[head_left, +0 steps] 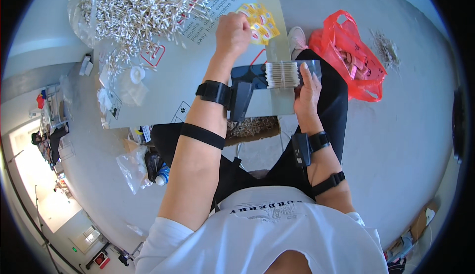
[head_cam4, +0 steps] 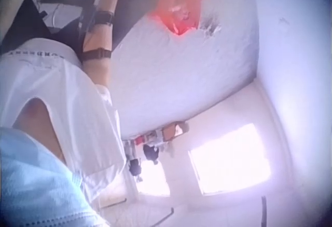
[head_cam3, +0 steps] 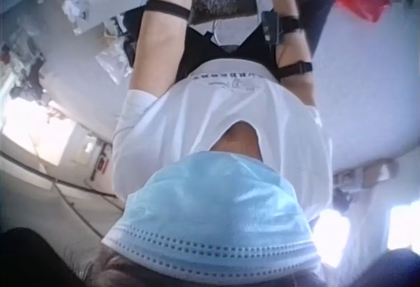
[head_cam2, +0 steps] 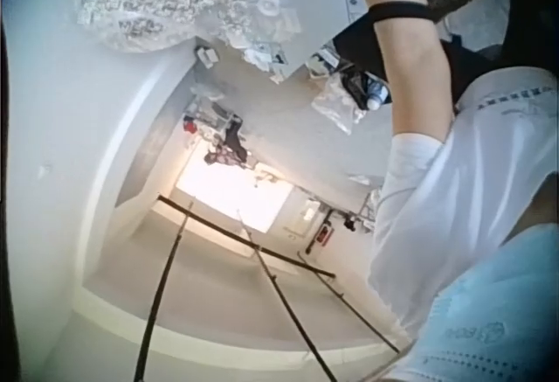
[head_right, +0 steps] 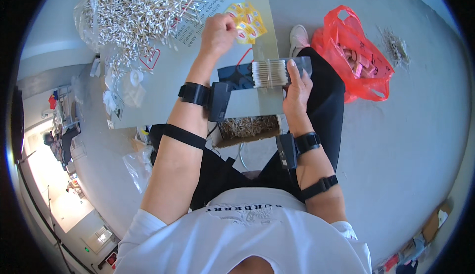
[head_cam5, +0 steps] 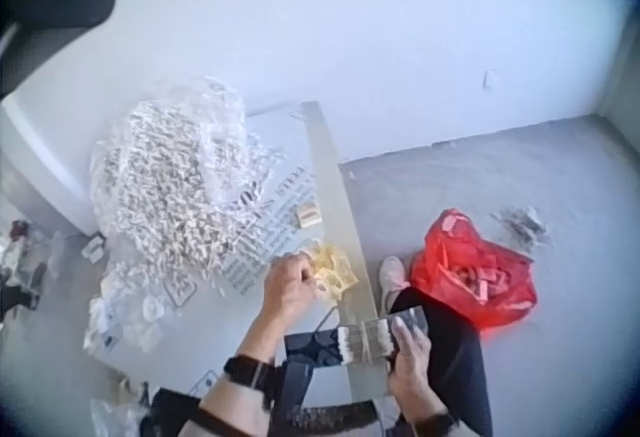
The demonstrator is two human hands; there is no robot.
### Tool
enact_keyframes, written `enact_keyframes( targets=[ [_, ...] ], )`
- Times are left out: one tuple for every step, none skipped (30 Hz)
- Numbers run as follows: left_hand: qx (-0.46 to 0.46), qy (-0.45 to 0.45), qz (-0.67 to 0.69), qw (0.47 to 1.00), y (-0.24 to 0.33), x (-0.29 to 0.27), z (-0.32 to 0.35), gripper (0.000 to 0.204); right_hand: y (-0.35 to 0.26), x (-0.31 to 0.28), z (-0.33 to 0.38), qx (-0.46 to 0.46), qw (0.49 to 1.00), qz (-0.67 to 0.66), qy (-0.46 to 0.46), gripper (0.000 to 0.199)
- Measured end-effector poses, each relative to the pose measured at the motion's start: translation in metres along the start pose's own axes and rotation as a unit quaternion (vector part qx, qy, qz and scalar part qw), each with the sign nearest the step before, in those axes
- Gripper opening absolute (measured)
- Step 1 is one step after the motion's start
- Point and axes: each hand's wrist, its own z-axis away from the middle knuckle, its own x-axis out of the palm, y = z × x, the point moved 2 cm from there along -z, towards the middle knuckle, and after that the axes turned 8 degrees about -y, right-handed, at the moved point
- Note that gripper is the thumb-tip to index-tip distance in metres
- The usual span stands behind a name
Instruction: Packaging cotton swabs by aligning them and placing them into containers.
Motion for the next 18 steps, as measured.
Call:
enact_keyframes(
  targets=[
    [-0.028,-0.005,0.09,0.995,-0.001,-0.002,0.0,0.018,0.0,0.0,0.0,0.0,1.0,0.001,0.006,0.024],
    [-0.057,-0.01,0.179,0.982,-0.002,-0.004,0.002,0.016,0.0,0.001,-0.001,-0.004,1.0,-0.002,0.003,0.024],
    [-0.035,0.007,0.253,0.967,-0.001,-0.007,0.009,0.014,0.0,0.003,-0.002,-0.008,1.0,-0.004,-0.001,0.025],
    [-0.038,0.004,0.251,0.967,0.001,-0.01,0.018,0.014,0.001,0.005,-0.002,-0.01,1.0,-0.008,-0.008,0.026],
    [-0.092,-0.055,0.318,0.942,0.007,-0.005,0.025,0.013,0.001,0.0,-0.004,-0.009,1.0,-0.013,0.0,0.025],
    [-0.146,-0.113,0.379,0.907,0.014,-0.001,0.034,0.013,0.001,-0.005,-0.005,-0.011,1.0,-0.012,0.009,0.025],
    [-0.161,-0.149,0.389,0.895,0.019,-0.002,0.046,0.013,0.001,-0.005,-0.005,-0.017,1.0,-0.005,-0.004,0.024],
    [-0.161,-0.148,0.388,0.895,0.018,0.001,0.056,0.013,0.001,-0.002,-0.006,-0.023,1.0,0.004,-0.019,0.023],
    [-0.13,-0.138,0.327,0.926,0.02,0.003,0.065,0.012,0.002,-0.001,-0.005,-0.023,1.0,0.003,-0.02,0.023],
    [-0.098,-0.127,0.264,0.951,0.026,0.003,0.073,0.011,0.001,-0.001,-0.005,-0.022,0.999,0.006,-0.027,0.023],
    [-0.094,-0.115,0.249,0.957,0.032,0.001,0.081,0.01,0.001,0.0,-0.004,-0.021,0.999,0.009,-0.033,0.022],
    [-0.093,-0.117,0.249,0.957,0.036,0.004,0.084,0.01,0.0,0.0,-0.004,-0.021,0.999,0.008,-0.031,0.022],
    [-0.083,-0.096,0.237,0.963,0.04,0.005,0.087,0.008,0.0,0.002,-0.003,-0.022,0.999,0.014,-0.029,0.022],
    [-0.074,-0.076,0.226,0.968,0.043,0.005,0.089,0.006,-0.001,0.003,-0.002,-0.022,0.999,0.019,-0.026,0.022],
    [-0.074,-0.076,0.226,0.968,0.046,0.007,0.089,0.006,0.0,0.005,-0.002,-0.022,0.999,0.019,-0.025,0.022],
    [-0.064,-0.066,0.206,0.974,0.049,0.008,0.088,0.006,0.001,0.005,-0.002,-0.022,0.999,0.009,-0.023,0.021],
    [-0.054,-0.056,0.187,0.979,0.052,0.008,0.088,0.005,0.001,0.005,-0.002,-0.023,1.0,-0.002,-0.021,0.02],
    [-0.054,-0.057,0.187,0.979,0.055,0.009,0.087,0.005,0.001,0.004,-0.002,-0.023,1.0,-0.002,-0.019,0.02]
  ],
)
